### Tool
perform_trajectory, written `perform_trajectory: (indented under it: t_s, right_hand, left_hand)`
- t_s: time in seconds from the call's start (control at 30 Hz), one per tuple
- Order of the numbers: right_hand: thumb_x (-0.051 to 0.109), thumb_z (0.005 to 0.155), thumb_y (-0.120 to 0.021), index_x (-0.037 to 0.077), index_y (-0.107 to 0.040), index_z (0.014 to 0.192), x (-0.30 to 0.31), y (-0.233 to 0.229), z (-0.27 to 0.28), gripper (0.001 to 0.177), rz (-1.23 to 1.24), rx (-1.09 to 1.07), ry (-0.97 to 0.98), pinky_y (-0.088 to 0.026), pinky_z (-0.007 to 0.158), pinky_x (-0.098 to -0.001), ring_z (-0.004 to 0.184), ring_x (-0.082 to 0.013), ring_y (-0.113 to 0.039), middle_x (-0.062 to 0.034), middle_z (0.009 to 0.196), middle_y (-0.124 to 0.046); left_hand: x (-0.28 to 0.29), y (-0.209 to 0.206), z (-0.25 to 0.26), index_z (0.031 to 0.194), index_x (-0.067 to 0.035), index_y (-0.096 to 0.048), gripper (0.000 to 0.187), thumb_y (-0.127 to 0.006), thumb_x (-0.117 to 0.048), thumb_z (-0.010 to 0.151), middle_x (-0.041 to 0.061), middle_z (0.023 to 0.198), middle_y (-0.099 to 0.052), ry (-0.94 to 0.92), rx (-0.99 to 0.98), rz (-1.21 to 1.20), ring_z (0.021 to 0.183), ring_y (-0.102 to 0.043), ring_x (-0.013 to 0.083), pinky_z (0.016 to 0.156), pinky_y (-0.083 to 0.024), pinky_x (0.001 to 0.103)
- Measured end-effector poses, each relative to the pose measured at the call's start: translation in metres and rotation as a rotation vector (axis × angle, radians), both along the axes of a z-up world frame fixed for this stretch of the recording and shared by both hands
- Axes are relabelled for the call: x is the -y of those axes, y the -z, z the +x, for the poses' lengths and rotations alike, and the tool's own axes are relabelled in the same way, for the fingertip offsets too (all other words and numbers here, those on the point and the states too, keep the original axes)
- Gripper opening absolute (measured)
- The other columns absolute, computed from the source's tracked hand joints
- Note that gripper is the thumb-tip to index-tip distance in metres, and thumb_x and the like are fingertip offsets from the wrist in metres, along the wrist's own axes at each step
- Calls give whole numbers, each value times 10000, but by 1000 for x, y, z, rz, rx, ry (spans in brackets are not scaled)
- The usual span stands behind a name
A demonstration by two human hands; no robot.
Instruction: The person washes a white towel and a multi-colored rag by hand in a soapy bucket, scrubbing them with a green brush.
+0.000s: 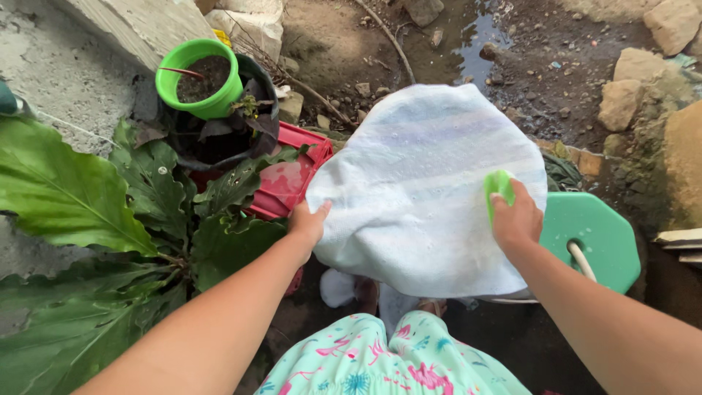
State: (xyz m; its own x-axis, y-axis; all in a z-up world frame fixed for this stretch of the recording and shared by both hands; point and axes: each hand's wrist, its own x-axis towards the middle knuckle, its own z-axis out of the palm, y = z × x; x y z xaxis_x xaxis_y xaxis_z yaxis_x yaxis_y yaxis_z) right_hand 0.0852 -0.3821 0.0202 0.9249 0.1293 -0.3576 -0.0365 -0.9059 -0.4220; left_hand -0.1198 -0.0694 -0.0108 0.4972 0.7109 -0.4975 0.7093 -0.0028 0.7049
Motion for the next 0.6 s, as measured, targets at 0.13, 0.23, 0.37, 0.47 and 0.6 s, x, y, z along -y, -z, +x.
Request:
perform_trajectory:
  t_s: [0.13, 0.23, 0.37, 0.47, 0.6]
  right_hand:
    - [349, 995, -616, 152, -465, 1522, -35, 11, -26, 583, 48, -268, -22, -572, 846, -409, 911, -250, -705, -178, 1253, -664]
    - [348, 943, -629, 269, -532, 1499, -51, 3, -49, 570, 129, -679, -331, -573, 786, -367, 866, -209, -688, -168, 1145, -744]
    - [401, 974, -648, 302, -544, 1493, -28, 2, -11, 539, -155, -424, -468, -583, 760, -397, 778, -238, -703, -136, 1000, -786]
    - [364, 964, -668, 255, -593, 1464, 20, 0, 39, 517, -186, -71, -372, -582, 848, -439, 887, -305, -732, -157, 1070, -770]
    - [374, 985, -643, 174, -569, 1463, 15, 27, 17, 524, -73, 79, -214, -554, 864, -481, 988, -352, -700, -210, 1202, -707]
  left_hand:
    - [-1, 2, 1, 1207, -83, -710, 385, -704, -335, 916, 119, 1117, -776, -26, 14, -32, 997, -744, 266, 870, -546, 410]
    - [1, 2, 3, 1212, -85, -709, 392, -705, -339, 914, 118, 1126, -776, -42, 12, -51, 1002, -744, 264, 872, -546, 408]
    - [-1, -1, 2, 1225, -88, -699, 404, -707, -349, 917, 116, 1140, -766, -25, -13, -38, 1019, -731, 264, 880, -540, 407]
    - [-1, -1, 1, 1237, -92, -681, 414, -715, -347, 912, 119, 1145, -758, -3, -10, -8, 1033, -719, 268, 891, -529, 407]
    - [0, 2, 1, 1229, -92, -698, 406, -711, -348, 913, 119, 1141, -766, -28, -16, -23, 1025, -732, 265, 886, -537, 406]
